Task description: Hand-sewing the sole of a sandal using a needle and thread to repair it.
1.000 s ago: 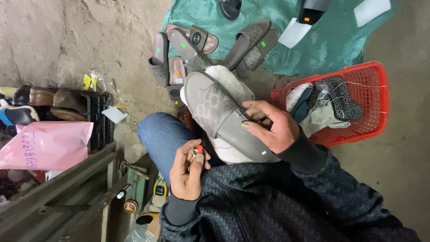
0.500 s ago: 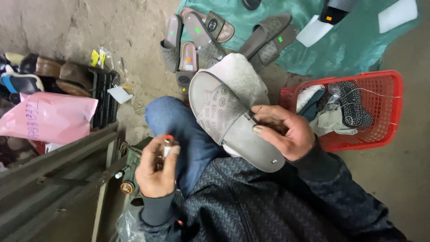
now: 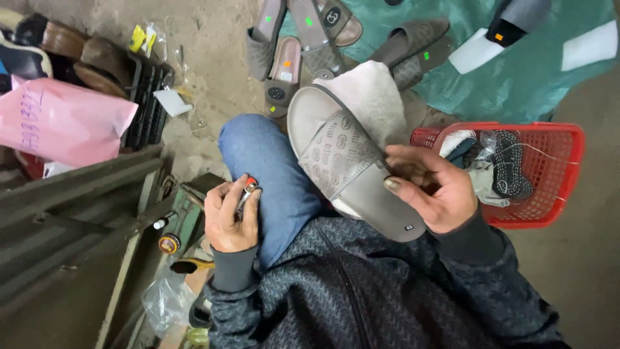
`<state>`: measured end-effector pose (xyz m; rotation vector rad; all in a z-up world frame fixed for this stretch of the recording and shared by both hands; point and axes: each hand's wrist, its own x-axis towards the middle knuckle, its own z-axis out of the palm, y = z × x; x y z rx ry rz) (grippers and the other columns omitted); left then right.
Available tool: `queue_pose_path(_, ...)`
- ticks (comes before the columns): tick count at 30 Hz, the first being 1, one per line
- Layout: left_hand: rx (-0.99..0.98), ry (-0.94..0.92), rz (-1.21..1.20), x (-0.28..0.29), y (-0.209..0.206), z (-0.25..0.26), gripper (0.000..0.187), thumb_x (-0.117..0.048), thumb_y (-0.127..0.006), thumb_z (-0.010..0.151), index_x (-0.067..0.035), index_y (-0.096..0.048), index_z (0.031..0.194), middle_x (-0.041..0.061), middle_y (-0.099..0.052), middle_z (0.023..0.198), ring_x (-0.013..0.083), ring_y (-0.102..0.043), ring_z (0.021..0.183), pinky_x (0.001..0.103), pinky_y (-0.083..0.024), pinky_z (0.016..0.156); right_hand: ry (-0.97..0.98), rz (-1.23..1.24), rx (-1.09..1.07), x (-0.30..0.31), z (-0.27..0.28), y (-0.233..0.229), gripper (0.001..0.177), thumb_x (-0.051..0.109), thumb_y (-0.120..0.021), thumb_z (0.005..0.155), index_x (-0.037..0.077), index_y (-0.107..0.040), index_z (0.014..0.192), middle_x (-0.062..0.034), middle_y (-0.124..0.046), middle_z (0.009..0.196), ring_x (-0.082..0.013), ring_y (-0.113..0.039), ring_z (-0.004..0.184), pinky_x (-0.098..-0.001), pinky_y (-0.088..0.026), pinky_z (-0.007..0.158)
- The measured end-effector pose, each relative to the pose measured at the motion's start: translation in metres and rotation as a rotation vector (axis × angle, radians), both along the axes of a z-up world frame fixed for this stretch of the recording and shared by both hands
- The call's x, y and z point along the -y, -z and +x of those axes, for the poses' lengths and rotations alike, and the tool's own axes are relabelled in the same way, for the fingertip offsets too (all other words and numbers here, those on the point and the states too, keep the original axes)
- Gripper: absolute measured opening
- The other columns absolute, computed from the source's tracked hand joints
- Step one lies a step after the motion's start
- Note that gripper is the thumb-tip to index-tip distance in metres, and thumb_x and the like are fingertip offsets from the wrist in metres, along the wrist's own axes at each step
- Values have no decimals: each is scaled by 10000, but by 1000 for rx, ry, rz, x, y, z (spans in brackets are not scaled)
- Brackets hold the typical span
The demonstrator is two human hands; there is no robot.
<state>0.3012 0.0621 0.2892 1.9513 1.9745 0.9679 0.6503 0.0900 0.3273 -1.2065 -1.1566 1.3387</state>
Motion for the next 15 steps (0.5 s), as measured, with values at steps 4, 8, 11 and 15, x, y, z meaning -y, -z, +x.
queue_pose_path(4,150,-76,-61,-5,-9,-9,350,-187,-921,840,-152,-800,1166,34,-717,957,253,-724,877,369,-585,839,21,21,130,2,5,11,505,122,-793,853,-58,-673,1310,-160,-767,1097,-161,-716,977,-348,-607,877)
queue_pose_path(8,152,-176,-196,-5,-18,-48,217,-186,-683,1028,-44,-721,1188,50,-614,940,182,-582,866,329,-471,808,7,-211,374,8,5,14,448,85,-744,915,1,-666,1348,-75,-705,1130,-117,-640,980,-233,-525,893)
queue_pose_path(11,238,-396,-251,0,19,-107,297,-286,-671,1003,-35,-731,1151,51,-732,992,157,-649,946,344,-521,861,83,-192,416,17,14,31,416,52,-713,984,-38,-641,1384,-116,-692,1158,-151,-638,1027,-260,-516,968)
queue_pose_path(15,364,-524,-298,28,129,-211,284,-263,-750,953,-45,-757,1136,78,-744,1006,160,-671,901,353,-570,794,12,-107,529,25,28,46,347,20,-696,1056,-137,-625,1357,-200,-638,1105,-278,-617,1062,-388,-518,898)
